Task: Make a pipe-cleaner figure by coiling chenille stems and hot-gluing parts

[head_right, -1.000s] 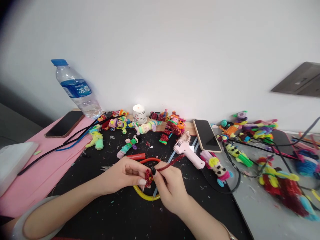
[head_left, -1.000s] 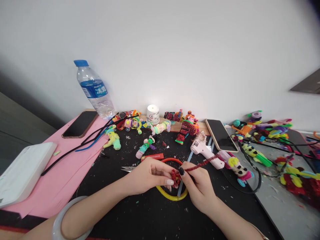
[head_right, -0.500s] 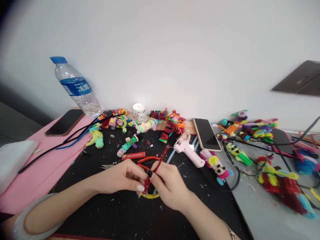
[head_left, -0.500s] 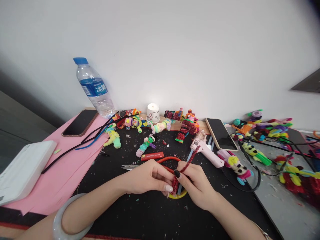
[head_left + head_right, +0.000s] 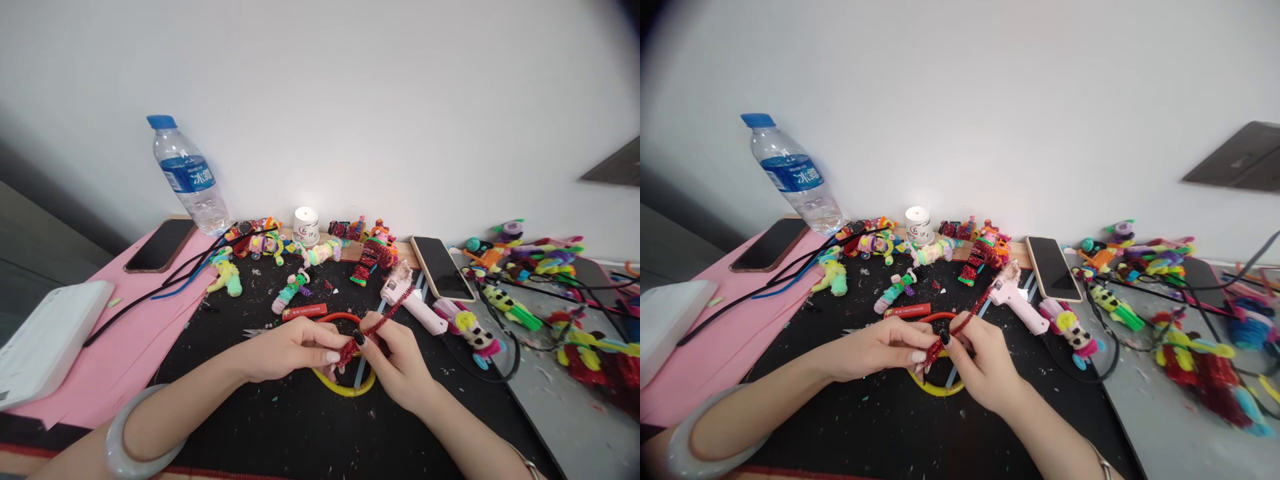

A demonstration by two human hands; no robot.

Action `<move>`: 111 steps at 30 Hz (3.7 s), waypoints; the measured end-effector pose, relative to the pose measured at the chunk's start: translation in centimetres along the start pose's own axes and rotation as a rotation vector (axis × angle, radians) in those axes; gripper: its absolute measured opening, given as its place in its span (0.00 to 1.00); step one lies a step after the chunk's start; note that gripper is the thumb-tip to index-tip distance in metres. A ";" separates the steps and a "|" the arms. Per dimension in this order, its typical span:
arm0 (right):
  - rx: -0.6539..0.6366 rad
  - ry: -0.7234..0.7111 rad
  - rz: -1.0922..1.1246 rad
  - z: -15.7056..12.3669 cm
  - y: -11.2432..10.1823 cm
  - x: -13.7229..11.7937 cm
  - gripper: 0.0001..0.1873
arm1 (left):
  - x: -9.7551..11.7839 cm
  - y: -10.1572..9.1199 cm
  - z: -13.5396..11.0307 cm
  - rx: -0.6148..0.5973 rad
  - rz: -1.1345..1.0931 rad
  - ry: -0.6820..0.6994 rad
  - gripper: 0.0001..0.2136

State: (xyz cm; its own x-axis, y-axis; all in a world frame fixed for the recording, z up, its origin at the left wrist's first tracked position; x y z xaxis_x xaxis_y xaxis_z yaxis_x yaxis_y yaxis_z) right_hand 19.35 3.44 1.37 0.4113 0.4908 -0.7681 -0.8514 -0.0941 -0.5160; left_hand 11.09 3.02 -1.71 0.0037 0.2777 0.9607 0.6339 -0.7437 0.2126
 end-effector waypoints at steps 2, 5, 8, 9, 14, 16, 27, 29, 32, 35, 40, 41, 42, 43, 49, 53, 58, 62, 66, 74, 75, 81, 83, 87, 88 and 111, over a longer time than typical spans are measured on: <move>0.015 0.010 -0.008 0.0 -0.1 0.1 0.08 | 0.0 -0.1 0.0 0.006 0.004 0.001 0.10; -0.001 0.016 -0.018 0.0 0.0 0.2 0.08 | 0.1 0.1 0.0 -0.017 0.008 0.006 0.10; -0.034 0.015 -0.011 0.2 0.2 0.2 0.08 | 0.0 0.5 0.0 -0.045 0.014 0.003 0.10; -0.042 0.017 -0.010 0.2 0.2 0.2 0.09 | 0.1 0.5 -0.1 -0.050 0.017 0.002 0.11; -0.032 0.036 -0.016 0.3 0.1 0.5 0.10 | 0.2 0.7 -0.1 -0.055 0.001 0.013 0.10; -0.019 0.032 -0.014 0.3 0.1 0.5 0.10 | 0.0 0.7 -0.1 -0.047 -0.036 0.010 0.11; -0.013 0.068 0.003 0.1 0.0 0.7 0.10 | -0.9 -0.1 0.3 0.069 -0.230 -0.056 0.09; -0.017 0.069 0.010 0.1 0.0 0.8 0.10 | -0.9 -0.1 0.3 0.064 -0.231 -0.057 0.09; -0.026 0.071 0.020 0.1 0.0 0.8 0.10 | -1.0 -0.1 0.3 0.056 -0.237 -0.061 0.09; -0.044 0.071 0.024 0.1 0.1 0.7 0.10 | -1.1 -0.1 0.2 0.044 -0.240 -0.064 0.09; -0.088 0.053 0.054 0.2 0.5 0.0 0.12 | -1.3 -0.1 0.2 0.028 -0.270 -0.085 0.10; -0.090 0.041 0.058 0.2 0.5 -0.2 0.13 | -1.4 -0.1 0.2 0.025 -0.279 -0.095 0.10; -0.089 0.027 0.060 0.2 0.5 -0.5 0.13 | -1.4 -0.1 0.2 0.022 -0.287 -0.103 0.10; -0.086 0.014 0.062 0.2 0.5 -0.7 0.14 | -1.5 0.0 0.2 0.018 -0.292 -0.110 0.10; -0.035 0.005 0.066 0.2 0.1 -0.8 0.15 | -1.6 -0.3 0.1 0.046 -0.310 -0.104 0.10; 0.022 0.019 0.062 0.1 -0.3 -0.6 0.14 | -1.3 -0.9 0.2 0.104 -0.293 -0.043 0.09; 0.135 0.026 0.030 -0.1 -1.3 -0.5 0.14 | 0.1 -1.7 0.0 0.237 -0.186 0.112 0.11; 0.195 0.014 -0.005 -0.3 -1.8 -0.5 0.13 | 1.1 -2.2 -0.5 0.365 0.007 0.202 0.14; 0.181 0.007 0.021 -0.4 -1.5 -0.6 0.12 | 1.4 -2.5 -0.9 0.445 0.146 0.237 0.12; 0.185 -0.021 0.027 -0.5 -1.5 -1.0 0.10 | 3.1 -2.5 -2.0 0.538 0.442 0.398 0.07; 0.187 -0.026 0.024 -0.5 -1.6 -1.1 0.10 | 3.5 -2.4 -2.2 0.544 0.490 0.423 0.07; 0.190 -0.043 0.047 -0.5 -1.6 -1.4 0.10 | 4.6 -2.0 -2.6 0.574 0.702 0.513 0.06; 0.189 -0.041 0.047 -0.5 -1.6 -1.3 0.10 | 4.7 -2.0 -2.7 0.578 0.715 0.526 0.06; 0.192 -0.042 0.042 -0.5 -1.6 -1.2 0.10 | 5.0 -2.0 -2.8 0.585 0.709 0.546 0.06; 0.190 -0.045 0.041 -0.5 -1.6 -1.2 0.10 | 5.1 -2.0 -2.7 0.584 0.699 0.550 0.06; 0.111 -0.062 0.071 0.6 -1.5 -0.8 0.14 | 3.9 -3.7 -1.8 0.589 0.577 0.364 0.07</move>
State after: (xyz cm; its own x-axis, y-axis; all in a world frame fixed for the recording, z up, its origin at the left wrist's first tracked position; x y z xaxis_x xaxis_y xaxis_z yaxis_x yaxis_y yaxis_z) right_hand 20.11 3.73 3.04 0.3311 0.5395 -0.7741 -0.9098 -0.0352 -0.4136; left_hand 7.39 5.80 1.56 0.2621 -0.3266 0.9081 0.9035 -0.2477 -0.3498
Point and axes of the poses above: each hand's wrist, its own z-axis towards the middle knuckle, its own y-axis out of the palm, x = y × z, the point moved 10 cm from there along z, towards the middle knuckle, and after that the axes turned 5 degrees about x, right-handed, at the moved point
